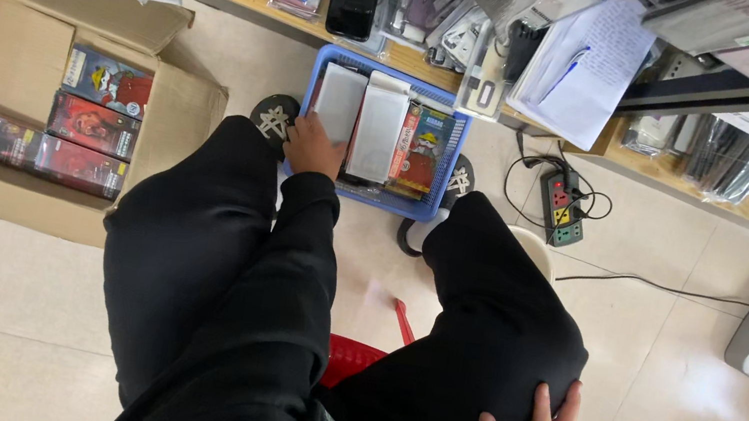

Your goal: The person sits on a stool and repeatedly takes black phone cases from a blue basket, places them into white paper sleeves, and returns the packaged items to the basket. The person handles the cases and sleeves by hand, turning them over and smoothing the sleeves before stacking them.

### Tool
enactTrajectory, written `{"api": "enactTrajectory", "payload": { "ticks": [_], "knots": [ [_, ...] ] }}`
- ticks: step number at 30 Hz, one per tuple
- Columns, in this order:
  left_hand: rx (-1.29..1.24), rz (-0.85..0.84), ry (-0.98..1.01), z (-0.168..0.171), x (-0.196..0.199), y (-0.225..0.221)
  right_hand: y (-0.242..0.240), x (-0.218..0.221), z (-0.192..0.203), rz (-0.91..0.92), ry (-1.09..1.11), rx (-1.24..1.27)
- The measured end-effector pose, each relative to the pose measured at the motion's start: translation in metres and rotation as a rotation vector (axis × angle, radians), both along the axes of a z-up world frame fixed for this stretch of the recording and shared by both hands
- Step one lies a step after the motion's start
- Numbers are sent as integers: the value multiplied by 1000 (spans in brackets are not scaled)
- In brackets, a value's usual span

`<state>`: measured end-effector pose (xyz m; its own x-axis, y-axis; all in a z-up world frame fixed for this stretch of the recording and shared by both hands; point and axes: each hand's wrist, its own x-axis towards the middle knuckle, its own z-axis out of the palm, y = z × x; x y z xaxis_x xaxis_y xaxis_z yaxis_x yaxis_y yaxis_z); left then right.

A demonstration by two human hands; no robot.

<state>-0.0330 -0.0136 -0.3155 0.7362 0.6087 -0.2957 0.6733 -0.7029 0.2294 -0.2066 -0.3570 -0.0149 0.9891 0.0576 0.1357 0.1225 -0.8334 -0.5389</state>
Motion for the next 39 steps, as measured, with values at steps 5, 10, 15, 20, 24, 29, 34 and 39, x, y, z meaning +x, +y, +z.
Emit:
{"api": "enactTrajectory", "payload": {
  "ticks": [5, 10, 15, 20, 24, 29, 34, 39],
  "knots": [
    [6, 94, -70, -6, 2, -6, -11, -9, -5, 2, -6, -9],
    [-279, 229, -108, 10, -7, 0, -12, -11, -7, -31, -28, -5],
    [-292, 392, -244, 4, -6, 7, -10, -9, -9, 4, -50, -21],
    [-323, 483, -168, -1, -11, 11, -7, -7, -8, 21, -66, -13],
    [-299, 539, -278, -5, -10, 14, -6, -5, -8, 5, -59, -2],
    [-375, 535, -242, -5, -7, 16, -6, -5, -8, 1, -48, 5],
    [-428, 547, -244, 5, -4, 16, -4, -3, -7, -15, -31, 5],
    [-432, 599, -557, 41, 26, -4, 1, 2, -12, -13, -103, -21]
  ]
}}
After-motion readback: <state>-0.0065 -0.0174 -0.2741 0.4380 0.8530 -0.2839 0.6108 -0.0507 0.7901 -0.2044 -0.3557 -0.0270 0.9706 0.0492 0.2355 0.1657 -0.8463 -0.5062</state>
